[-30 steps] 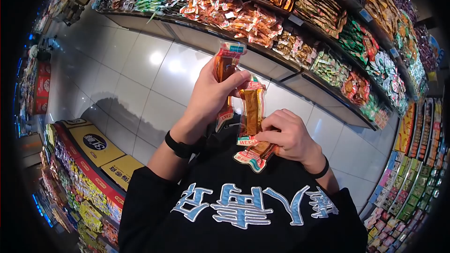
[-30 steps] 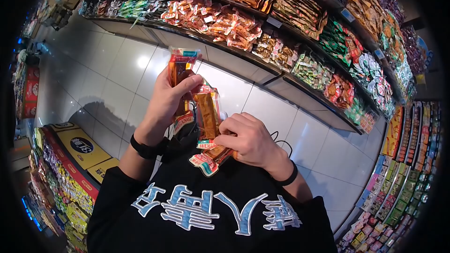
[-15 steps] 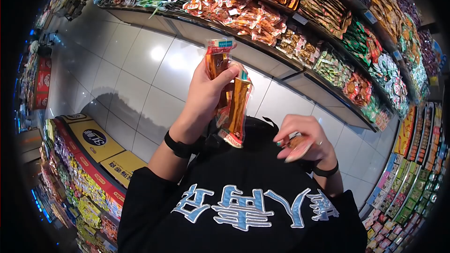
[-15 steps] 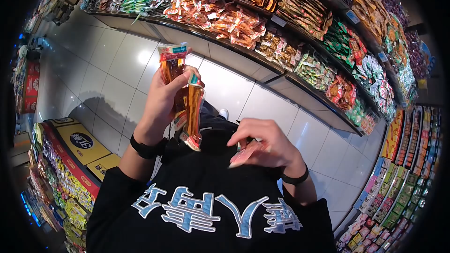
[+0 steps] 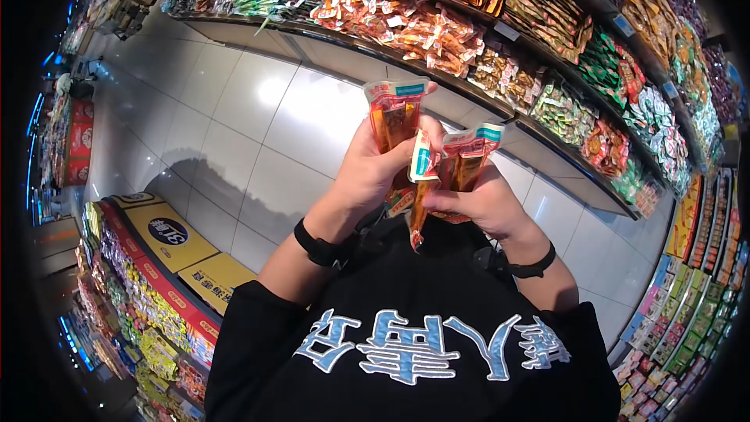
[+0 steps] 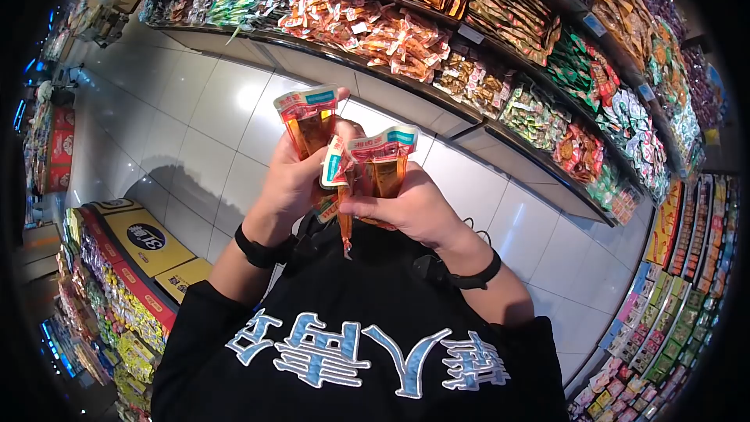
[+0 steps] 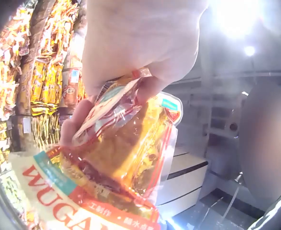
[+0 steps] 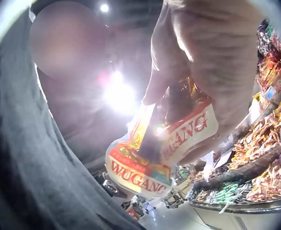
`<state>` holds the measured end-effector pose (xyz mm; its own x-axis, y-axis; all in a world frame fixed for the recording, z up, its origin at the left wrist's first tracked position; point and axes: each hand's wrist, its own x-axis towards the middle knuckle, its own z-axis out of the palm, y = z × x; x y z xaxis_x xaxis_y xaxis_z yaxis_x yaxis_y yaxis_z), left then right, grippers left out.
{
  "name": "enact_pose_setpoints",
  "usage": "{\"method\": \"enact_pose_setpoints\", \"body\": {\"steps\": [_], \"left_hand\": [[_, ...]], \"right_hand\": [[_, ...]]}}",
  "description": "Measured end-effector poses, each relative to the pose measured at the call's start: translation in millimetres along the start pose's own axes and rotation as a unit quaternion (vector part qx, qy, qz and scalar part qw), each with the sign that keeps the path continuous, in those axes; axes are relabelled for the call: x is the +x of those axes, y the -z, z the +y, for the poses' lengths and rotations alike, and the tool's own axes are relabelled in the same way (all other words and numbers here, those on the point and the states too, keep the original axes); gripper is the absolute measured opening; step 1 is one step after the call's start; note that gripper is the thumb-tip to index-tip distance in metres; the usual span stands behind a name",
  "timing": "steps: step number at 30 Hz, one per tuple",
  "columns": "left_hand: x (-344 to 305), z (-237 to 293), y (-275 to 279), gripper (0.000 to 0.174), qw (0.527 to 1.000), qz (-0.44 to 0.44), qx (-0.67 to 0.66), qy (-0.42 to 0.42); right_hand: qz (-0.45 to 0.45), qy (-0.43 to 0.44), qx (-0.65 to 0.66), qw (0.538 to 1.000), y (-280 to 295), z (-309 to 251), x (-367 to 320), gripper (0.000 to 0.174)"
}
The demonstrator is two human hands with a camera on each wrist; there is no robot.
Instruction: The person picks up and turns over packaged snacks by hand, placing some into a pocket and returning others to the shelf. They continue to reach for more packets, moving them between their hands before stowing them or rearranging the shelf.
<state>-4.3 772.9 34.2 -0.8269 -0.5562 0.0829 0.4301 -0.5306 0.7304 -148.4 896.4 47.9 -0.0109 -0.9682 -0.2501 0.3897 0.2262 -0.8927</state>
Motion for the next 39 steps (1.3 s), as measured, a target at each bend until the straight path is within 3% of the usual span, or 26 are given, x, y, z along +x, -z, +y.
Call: {"method": "enact_pose_setpoints", "body": {"steps": [8,11,14,20,24,28,32,36,39], "left_hand": [[7,1,-13,0.041,0.989,0.124,0.073,0.035],[6,-3,-12,0.033,0.972,0.159,0.170,0.043],[9,-5,-12,0.027,0.958,0.162,0.234,0.035],[13,-10,-10,0.022,0.946,0.168,0.269,0.070],[14,-10,-9,0.021,0.954,0.189,0.211,0.100],[11,3,-13,0.021,0.965,0.192,0.125,0.125],[7,7,-8,0.023,0.971,0.149,0.158,0.100],[8,5,-10,0.026,0.971,0.160,0.160,0.070],[8,4,-9,0.026,0.970,0.179,0.147,0.070]], "right_hand": [[0.081,0.066,-0.075,0.992,6,9,3,0.032],[0.088,0.128,-0.052,0.987,10,14,2,0.032],[0.091,0.081,0.052,0.991,2,4,-2,0.033],[0.062,0.138,0.040,0.988,6,15,1,0.033],[0.094,0.105,0.019,0.990,7,3,1,0.028],[0.136,0.095,-0.104,0.981,16,8,1,0.022],[0.131,0.104,-0.022,0.986,14,7,4,0.021],[0.114,0.066,-0.035,0.991,17,10,4,0.036],[0.106,0.058,0.036,0.992,18,8,3,0.044]]}}
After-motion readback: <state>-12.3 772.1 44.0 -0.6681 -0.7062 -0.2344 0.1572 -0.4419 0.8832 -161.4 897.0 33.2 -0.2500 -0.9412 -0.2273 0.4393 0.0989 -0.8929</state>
